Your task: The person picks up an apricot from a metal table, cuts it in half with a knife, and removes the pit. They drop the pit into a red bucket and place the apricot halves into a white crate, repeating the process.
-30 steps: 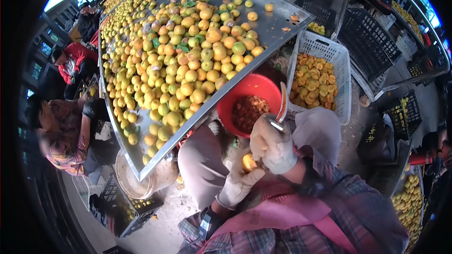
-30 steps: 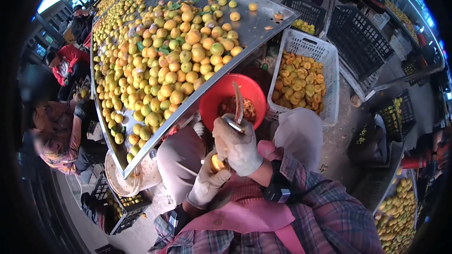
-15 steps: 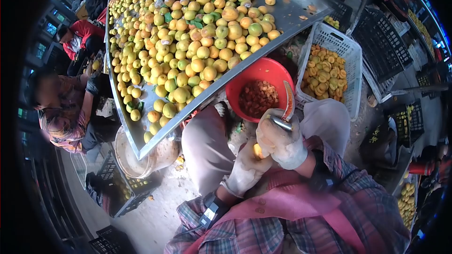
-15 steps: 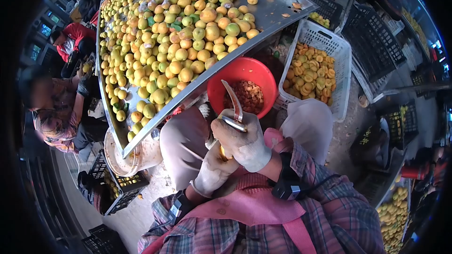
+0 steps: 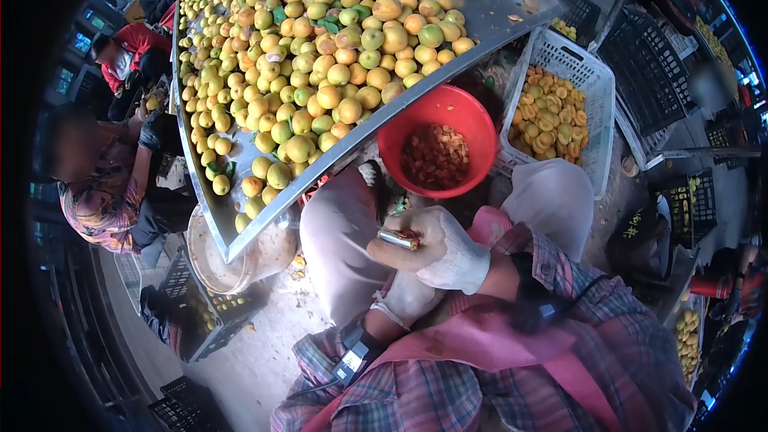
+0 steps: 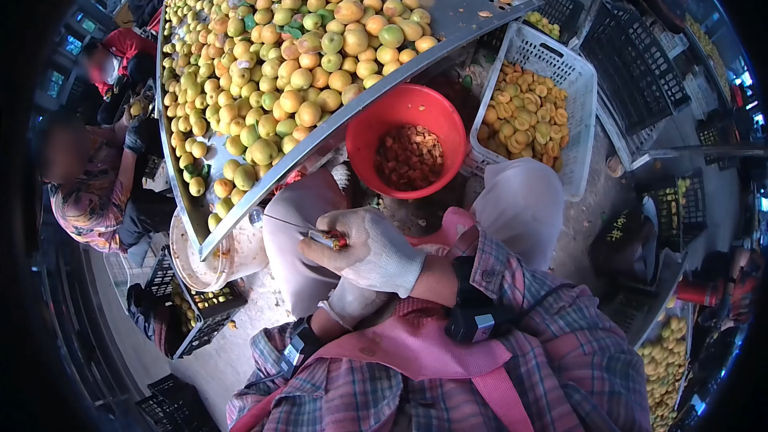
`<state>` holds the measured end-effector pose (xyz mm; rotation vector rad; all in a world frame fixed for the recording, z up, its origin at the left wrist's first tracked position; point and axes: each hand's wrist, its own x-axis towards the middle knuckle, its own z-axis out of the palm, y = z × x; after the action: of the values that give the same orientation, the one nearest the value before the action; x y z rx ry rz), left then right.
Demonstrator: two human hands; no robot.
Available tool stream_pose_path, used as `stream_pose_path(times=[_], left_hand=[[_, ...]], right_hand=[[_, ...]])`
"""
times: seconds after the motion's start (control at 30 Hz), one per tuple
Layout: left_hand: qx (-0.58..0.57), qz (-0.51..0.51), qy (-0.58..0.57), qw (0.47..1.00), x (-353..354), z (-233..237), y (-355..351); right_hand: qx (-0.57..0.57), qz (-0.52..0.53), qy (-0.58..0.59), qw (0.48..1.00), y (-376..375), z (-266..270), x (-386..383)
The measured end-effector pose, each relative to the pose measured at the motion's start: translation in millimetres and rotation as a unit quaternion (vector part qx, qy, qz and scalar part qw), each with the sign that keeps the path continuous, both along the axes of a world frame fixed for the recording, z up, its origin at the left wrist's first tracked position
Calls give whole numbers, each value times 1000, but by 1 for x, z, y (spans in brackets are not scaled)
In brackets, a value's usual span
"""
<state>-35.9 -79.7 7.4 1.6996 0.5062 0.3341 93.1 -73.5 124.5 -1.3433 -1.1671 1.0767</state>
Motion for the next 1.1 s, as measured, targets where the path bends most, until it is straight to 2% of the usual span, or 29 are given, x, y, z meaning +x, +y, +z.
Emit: stream_pose_path(times=[0.03,0.1,0.2,0.23,0.27,0.3,0.37,0.4,0.43,0.5,0.53,0.57,0.63,0.7,0.77,0.83,0.87,0.93,1.03,1.1], left_hand=[[-6,-2,6,1000,-1,-4,0],[-20,-6,17,1000,-4,-9,-1],[-32,-12,29,999,-3,-6,0],[-90,0,4,996,-1,-3,2],[-148,11,-21,989,2,5,6],[-148,11,-21,989,7,24,10],[-206,10,-18,978,19,64,19],[-214,31,-67,974,24,66,22],[-213,31,-69,974,22,64,23],[-158,51,12,986,16,59,24],[-106,62,10,992,17,61,24],[-105,62,9,992,17,65,25],[9,80,51,995,16,73,27],[42,89,34,995,19,73,29],[76,99,18,992,22,75,30],[93,80,57,991,22,80,30],[94,78,58,991,20,78,31],[205,27,92,974,15,71,31],[202,35,112,972,16,77,27],[183,51,107,976,18,84,25]], right_hand=[[-1,0,0,1000,1,1,0],[-33,39,-85,995,4,2,1],[-31,26,-102,994,8,-3,-2],[-31,25,-101,994,10,-3,0],[-72,15,-37,997,12,-2,4],[-112,5,28,993,15,-2,8],[-122,-18,123,985,16,-3,29],[-71,-26,230,970,12,-7,38],[-20,-32,333,942,9,-10,46],[4,-138,164,977,-3,1,54],[-15,-141,114,983,-8,5,61],[-115,-130,113,978,-8,20,70],[-118,-113,173,971,-13,9,73],[-158,-63,117,978,-18,4,65],[-84,-29,45,995,-24,-14,55],[-80,6,-45,996,-29,-15,55],[-80,5,-44,996,-29,-14,55],[-105,28,-113,988,-28,-13,55],[-74,32,-164,983,-30,-27,55],[-99,32,-120,987,-29,-24,53]])
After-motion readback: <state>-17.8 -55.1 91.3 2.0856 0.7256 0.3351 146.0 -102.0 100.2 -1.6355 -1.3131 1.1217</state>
